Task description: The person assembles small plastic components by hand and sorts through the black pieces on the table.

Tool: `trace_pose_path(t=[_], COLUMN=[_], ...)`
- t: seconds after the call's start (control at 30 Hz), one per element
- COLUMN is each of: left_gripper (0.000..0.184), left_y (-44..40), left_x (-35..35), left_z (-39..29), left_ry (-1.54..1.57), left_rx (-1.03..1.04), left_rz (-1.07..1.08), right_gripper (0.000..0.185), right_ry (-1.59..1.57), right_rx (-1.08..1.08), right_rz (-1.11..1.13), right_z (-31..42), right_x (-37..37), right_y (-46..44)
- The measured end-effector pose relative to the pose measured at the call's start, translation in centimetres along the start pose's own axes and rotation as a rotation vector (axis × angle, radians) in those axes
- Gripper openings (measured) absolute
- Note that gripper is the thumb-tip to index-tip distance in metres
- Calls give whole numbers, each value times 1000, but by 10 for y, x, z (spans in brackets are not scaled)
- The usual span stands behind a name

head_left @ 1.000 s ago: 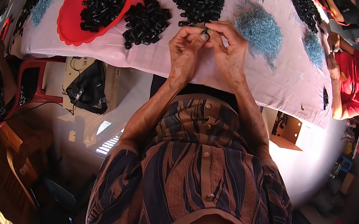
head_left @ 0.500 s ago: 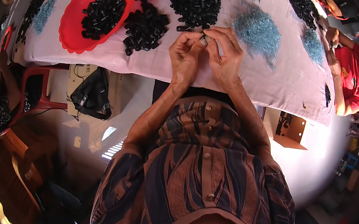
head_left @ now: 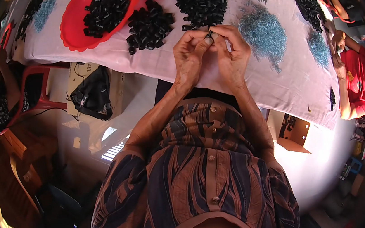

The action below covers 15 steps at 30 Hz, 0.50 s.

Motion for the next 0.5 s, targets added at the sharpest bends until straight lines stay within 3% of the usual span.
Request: trace_pose_path(t=[0.07,0.17,0.5], left_gripper=[6,6,5], left_y=[0,0,0], left_x=[1,0,-2], left_z=[-1,-1,-2], left_ry=[8,-6,-94], left_rx=[-3,5,51], left_rz=[-9,-20,-32], right_gripper=[20,20,23], right_ry=[-154,-79,-50], right_rx=[263,87,50], right_rz=[2,17,1], right_z=[-13,-11,-13], right_x=[2,2,1], right_y=[3,2,3])
Point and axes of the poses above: each hand's wrist, its own y-axis away from the middle knuckle, its own x-axis out of the palm, z = x × y, the point moved 8 cm from there along -y, towards the middle knuckle, and after that the axes turned 14 degrees about -z, right-handed, at the moved point
